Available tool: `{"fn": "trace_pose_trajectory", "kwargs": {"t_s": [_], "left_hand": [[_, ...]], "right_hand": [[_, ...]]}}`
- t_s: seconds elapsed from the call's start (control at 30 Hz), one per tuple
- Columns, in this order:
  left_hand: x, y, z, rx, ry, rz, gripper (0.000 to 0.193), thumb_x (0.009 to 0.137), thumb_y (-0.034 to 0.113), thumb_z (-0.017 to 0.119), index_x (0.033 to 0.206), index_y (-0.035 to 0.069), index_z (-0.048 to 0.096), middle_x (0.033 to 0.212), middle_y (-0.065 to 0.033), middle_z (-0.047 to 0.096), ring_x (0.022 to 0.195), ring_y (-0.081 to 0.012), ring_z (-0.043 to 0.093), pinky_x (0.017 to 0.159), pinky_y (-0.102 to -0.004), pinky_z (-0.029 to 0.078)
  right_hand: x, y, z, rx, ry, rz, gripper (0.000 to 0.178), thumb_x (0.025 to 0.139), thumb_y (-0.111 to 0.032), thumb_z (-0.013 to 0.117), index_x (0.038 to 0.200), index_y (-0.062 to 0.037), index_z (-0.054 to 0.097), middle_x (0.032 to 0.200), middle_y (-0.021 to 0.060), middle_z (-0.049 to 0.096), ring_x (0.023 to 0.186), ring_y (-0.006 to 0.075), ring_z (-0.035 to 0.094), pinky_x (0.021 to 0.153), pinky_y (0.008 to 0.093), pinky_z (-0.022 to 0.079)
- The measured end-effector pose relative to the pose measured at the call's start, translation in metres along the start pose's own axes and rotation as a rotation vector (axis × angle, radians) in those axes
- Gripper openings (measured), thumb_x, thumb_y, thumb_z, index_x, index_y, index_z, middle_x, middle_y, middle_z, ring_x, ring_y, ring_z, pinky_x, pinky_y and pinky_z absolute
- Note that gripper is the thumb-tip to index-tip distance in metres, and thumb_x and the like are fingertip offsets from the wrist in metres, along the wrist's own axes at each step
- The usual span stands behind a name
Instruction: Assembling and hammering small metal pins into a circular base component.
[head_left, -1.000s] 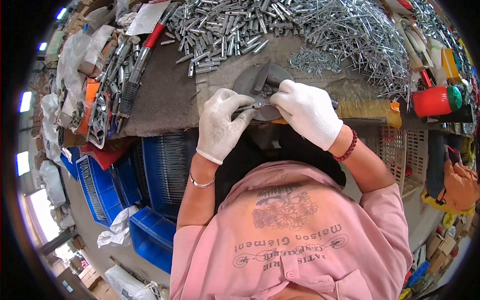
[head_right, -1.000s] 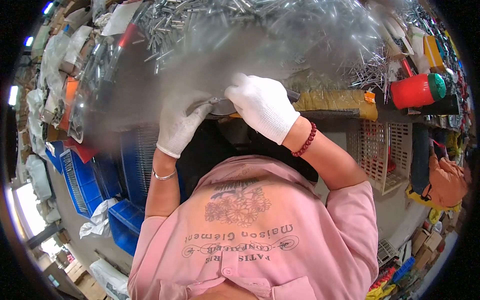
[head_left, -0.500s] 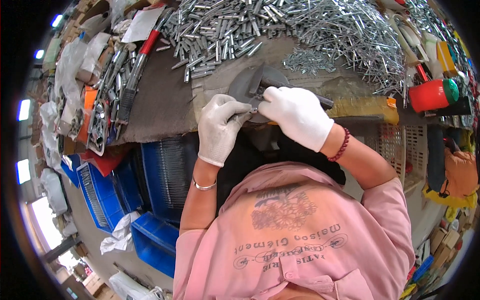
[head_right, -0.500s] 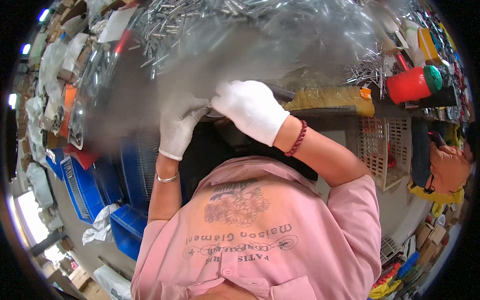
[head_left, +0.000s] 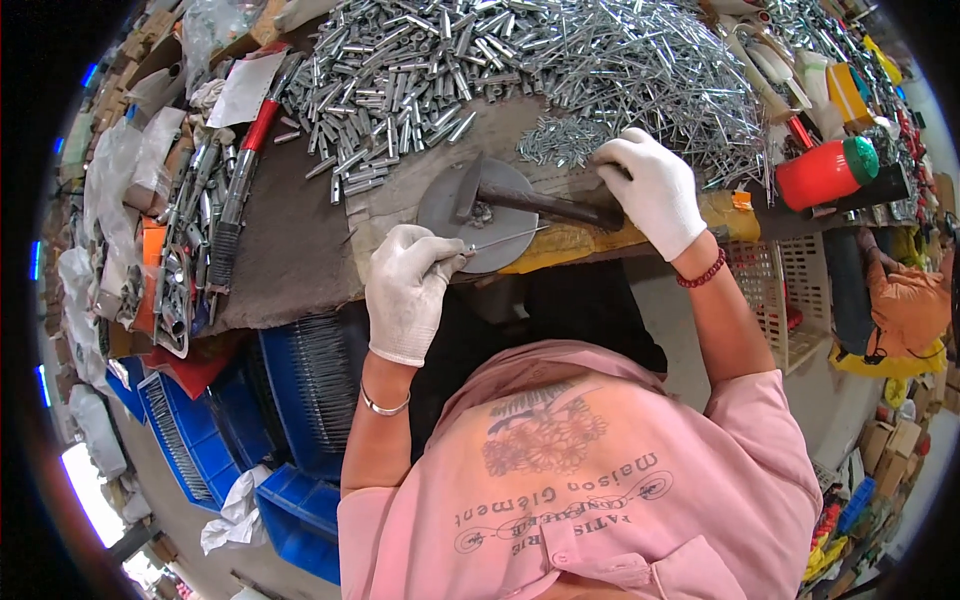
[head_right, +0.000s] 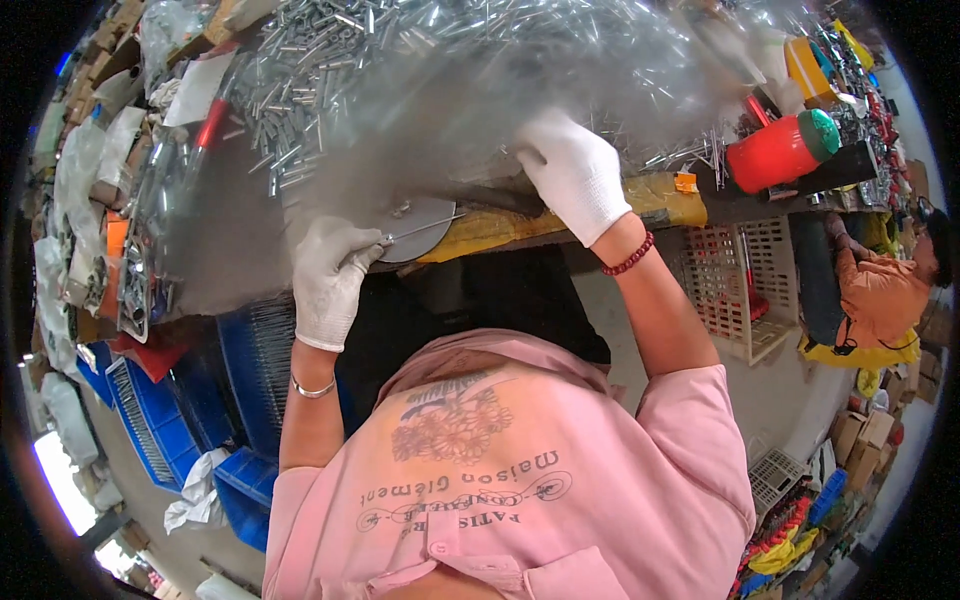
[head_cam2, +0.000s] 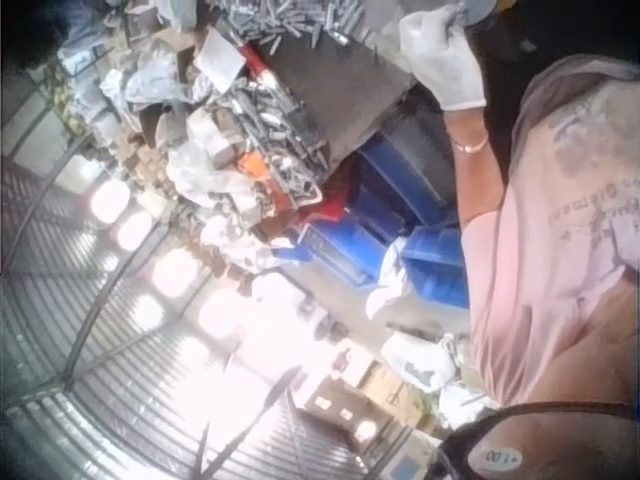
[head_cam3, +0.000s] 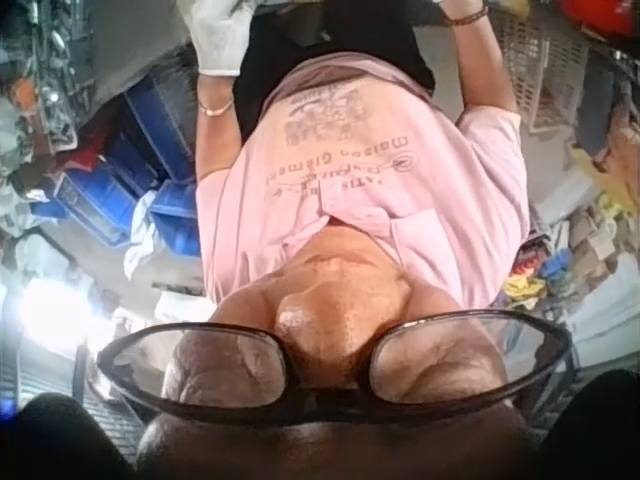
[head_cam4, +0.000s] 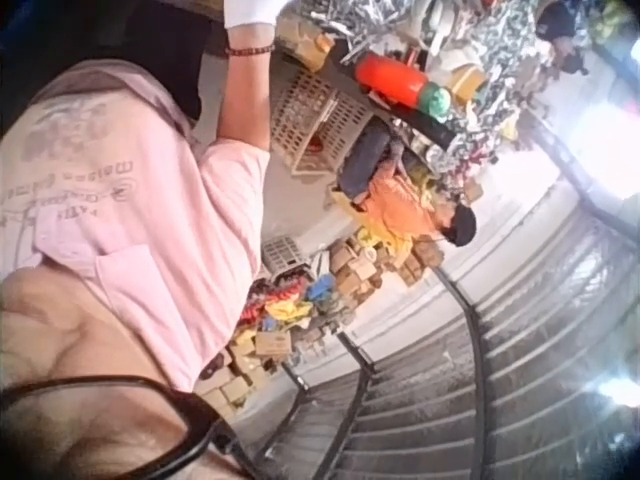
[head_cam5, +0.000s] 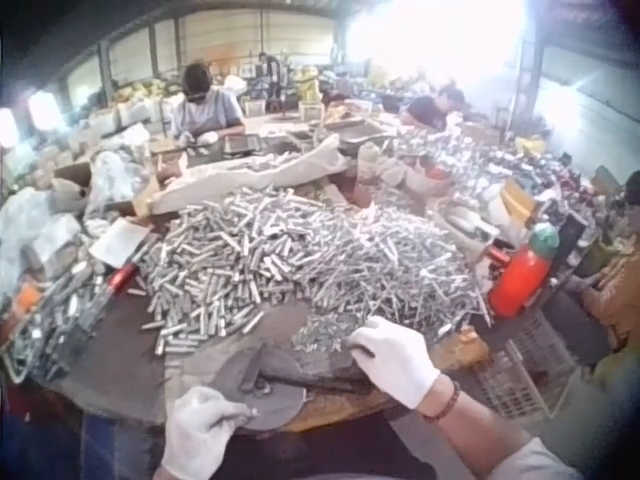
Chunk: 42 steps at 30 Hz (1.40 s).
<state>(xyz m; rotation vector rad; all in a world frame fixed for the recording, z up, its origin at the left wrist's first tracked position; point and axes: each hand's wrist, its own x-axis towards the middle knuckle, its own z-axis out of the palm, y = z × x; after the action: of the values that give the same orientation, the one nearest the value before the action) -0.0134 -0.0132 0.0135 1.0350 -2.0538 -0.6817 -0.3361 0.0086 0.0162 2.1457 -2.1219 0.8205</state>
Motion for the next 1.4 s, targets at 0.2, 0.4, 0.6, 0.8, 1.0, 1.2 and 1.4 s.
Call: {"fn": "trace_pose_trajectory", "kwargs": {"t_s": [0.2,0.4,0.6,0.8,1.0,1.2,1.4], "left_hand": [[0.002,0.002,0.002,0.006,0.043,0.032,0.017,0.078,0.002,0.087,0.09,0.006,0.077,0.083,-0.0083,0.067,0.079,-0.0265,0.066,0.07,-0.0375,0.053],[0.003,0.0,0.003,0.015,0.05,0.056,0.017,0.078,0.003,0.087,0.09,0.007,0.077,0.083,-0.0086,0.066,0.078,-0.0267,0.066,0.069,-0.0373,0.053],[0.001,-0.001,0.005,-0.008,0.043,0.015,0.018,0.076,0.002,0.087,0.089,0.007,0.077,0.083,-0.0089,0.066,0.076,-0.0279,0.066,0.068,-0.0384,0.053],[-0.004,-0.009,0.007,0.04,0.007,-0.044,0.015,0.075,0.005,0.084,0.086,0.009,0.076,0.085,-0.0083,0.066,0.082,-0.031,0.067,0.073,-0.0432,0.054],[-0.007,-0.01,0.009,-0.036,0.063,-0.019,0.017,0.076,0.005,0.084,0.089,0.01,0.075,0.085,-0.0075,0.065,0.081,-0.0312,0.067,0.071,-0.0428,0.054],[-0.008,-0.013,0.01,0.004,0.068,-0.007,0.017,0.076,0.004,0.084,0.09,0.01,0.076,0.087,-0.0078,0.067,0.084,-0.0315,0.069,0.072,-0.0434,0.055],[-0.006,-0.014,0.011,0.033,0.087,0.01,0.018,0.075,0.004,0.085,0.09,0.009,0.077,0.088,-0.0082,0.068,0.083,-0.0316,0.07,0.073,-0.0433,0.056]], "right_hand": [[0.011,0.008,0.014,0.048,-0.082,-0.093,0.01,0.091,-0.011,0.072,0.101,-0.0122,0.074,0.097,0.0084,0.064,0.088,0.0314,0.069,0.076,0.0393,0.056],[0.014,0.016,0.01,0.069,-0.162,-0.064,0.011,0.09,-0.009,0.07,0.101,-0.0107,0.072,0.1,0.0095,0.064,0.094,0.0331,0.068,0.081,0.0404,0.055],[0.019,0.015,0.005,0.112,-0.233,0.001,0.016,0.087,-0.005,0.075,0.101,-0.0027,0.068,0.098,0.011,0.068,0.091,0.0277,0.069,0.08,0.036,0.055],[0.003,-0.085,0.002,0.602,-0.178,-0.115,0.021,0.086,0.004,0.074,0.106,-0.0029,0.071,0.091,0.0042,0.07,0.075,0.0113,0.064,0.07,0.0256,0.052],[-0.009,-0.112,0.037,0.634,-0.118,-0.189,0.048,0.083,0.009,0.073,0.129,-0.0061,0.072,0.096,0.0054,0.076,0.086,0.0181,0.07,0.082,0.0313,0.055],[-0.012,-0.118,0.042,0.598,-0.106,-0.239,0.053,0.079,0.01,0.074,0.129,-0.0063,0.072,0.094,0.0062,0.077,0.093,0.0255,0.069,0.09,0.0366,0.054],[-0.012,-0.118,0.042,0.563,-0.089,-0.23,0.054,0.079,0.01,0.074,0.131,-0.0057,0.071,0.09,0.0054,0.076,0.092,0.0263,0.069,0.09,0.038,0.053]]}}
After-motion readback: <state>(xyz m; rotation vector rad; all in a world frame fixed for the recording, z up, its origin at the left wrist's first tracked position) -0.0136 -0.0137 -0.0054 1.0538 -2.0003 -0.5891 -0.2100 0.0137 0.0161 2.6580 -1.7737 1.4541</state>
